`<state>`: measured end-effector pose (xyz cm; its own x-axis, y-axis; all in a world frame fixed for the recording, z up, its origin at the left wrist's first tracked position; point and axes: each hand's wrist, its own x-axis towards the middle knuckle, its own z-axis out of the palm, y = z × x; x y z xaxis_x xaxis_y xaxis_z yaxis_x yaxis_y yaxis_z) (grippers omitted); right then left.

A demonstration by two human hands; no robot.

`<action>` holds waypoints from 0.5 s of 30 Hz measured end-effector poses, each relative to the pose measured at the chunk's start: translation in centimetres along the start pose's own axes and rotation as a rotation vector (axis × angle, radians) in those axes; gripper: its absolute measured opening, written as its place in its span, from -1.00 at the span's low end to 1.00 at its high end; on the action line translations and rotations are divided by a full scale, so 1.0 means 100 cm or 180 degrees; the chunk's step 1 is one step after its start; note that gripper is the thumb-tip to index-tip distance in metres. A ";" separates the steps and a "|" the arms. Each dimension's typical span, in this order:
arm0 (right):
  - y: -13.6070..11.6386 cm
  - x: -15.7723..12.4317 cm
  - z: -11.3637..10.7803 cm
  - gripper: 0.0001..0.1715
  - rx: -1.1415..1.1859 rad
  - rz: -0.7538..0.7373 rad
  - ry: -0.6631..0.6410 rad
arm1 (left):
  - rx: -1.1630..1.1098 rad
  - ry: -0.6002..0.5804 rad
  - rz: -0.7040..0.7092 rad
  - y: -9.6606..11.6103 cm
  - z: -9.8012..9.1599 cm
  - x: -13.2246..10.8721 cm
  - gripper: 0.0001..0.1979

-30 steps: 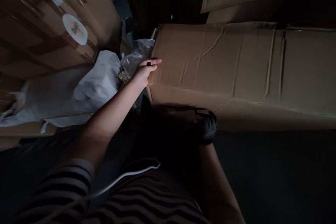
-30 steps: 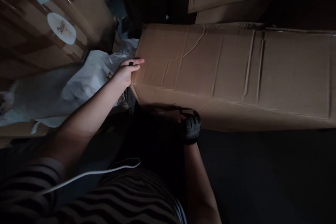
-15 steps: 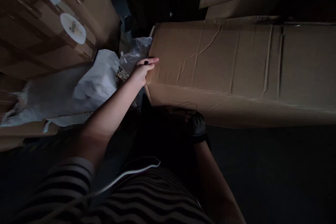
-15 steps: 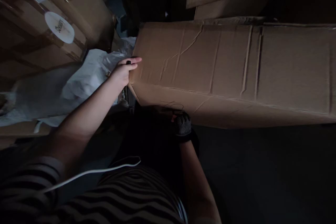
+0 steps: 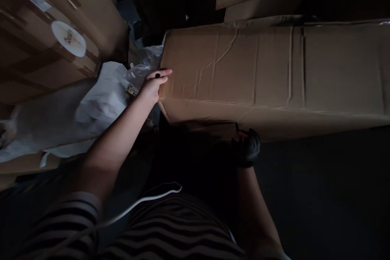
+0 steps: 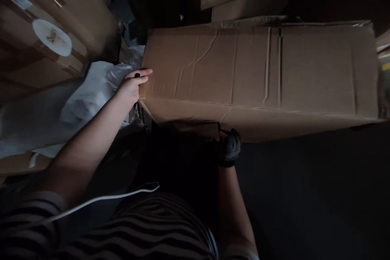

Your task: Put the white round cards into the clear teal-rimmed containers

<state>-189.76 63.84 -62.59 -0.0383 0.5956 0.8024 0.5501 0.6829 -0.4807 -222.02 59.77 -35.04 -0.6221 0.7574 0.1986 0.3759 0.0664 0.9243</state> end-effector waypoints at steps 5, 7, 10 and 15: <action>0.011 0.010 -0.013 -0.85 -0.0034 0.0011 0.0213 | -0.0026 0.0065 0.0009 -0.001 -0.001 -0.002 -0.63; 0.008 0.004 -0.008 -0.84 -0.0030 0.0008 -0.0055 | -0.0046 0.0071 -0.0020 -0.001 -0.001 -0.003 -0.63; 0.006 -0.009 0.000 -0.80 0.0071 -0.0028 -0.0597 | -0.0110 0.0107 -0.0092 0.000 -0.001 -0.003 -0.63; 0.029 -0.016 -0.002 -0.80 -0.0150 0.0105 -0.0539 | -0.0130 0.0130 -0.0078 0.001 -0.002 -0.007 -0.58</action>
<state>-187.95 64.83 -65.23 -0.1573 0.6829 0.7134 0.5916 0.6436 -0.4856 -221.74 59.13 -35.05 -0.6585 0.7287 0.1881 0.3323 0.0573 0.9414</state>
